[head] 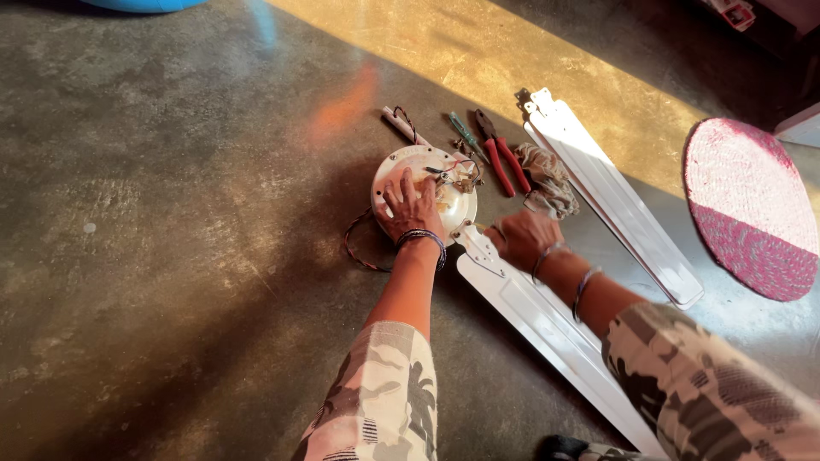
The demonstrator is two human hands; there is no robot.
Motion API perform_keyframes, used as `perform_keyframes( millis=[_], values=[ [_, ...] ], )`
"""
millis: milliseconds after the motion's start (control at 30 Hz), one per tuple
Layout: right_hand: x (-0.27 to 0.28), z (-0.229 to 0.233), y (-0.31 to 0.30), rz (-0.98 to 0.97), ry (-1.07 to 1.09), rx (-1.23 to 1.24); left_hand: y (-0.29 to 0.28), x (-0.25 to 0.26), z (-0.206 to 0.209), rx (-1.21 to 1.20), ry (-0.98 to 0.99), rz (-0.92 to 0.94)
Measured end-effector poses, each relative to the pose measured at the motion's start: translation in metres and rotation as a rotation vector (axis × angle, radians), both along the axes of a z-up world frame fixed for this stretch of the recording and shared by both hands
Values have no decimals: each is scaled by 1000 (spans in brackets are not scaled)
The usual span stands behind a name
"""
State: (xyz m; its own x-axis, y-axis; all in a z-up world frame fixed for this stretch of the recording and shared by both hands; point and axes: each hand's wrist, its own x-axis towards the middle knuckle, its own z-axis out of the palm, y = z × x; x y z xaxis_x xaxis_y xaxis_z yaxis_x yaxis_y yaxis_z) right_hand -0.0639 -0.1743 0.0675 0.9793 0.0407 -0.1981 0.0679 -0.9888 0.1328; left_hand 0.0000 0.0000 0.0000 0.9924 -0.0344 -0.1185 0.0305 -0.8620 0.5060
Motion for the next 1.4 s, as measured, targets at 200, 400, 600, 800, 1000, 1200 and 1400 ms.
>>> perform_keyframes(
  millis=[200,400,600,800,1000,1200,1400],
  values=[
    [-10,4,4,-3,-47,58,2,-4,10,13,110,-29],
    [-2,14,5,-90,-49,90,1,-5,8,-2,20,10],
    [5,19,9,-159,13,65,-2,-2,0,-16,6,18],
    [6,22,12,-145,-4,93,-1,-4,3,-38,7,9],
    [15,27,17,-164,52,79,6,-7,15,-39,65,-29],
    [15,35,25,-154,63,77,6,-7,18,-24,29,-19],
    [22,38,31,-206,151,6,6,-8,15,-39,-37,6]
  ],
)
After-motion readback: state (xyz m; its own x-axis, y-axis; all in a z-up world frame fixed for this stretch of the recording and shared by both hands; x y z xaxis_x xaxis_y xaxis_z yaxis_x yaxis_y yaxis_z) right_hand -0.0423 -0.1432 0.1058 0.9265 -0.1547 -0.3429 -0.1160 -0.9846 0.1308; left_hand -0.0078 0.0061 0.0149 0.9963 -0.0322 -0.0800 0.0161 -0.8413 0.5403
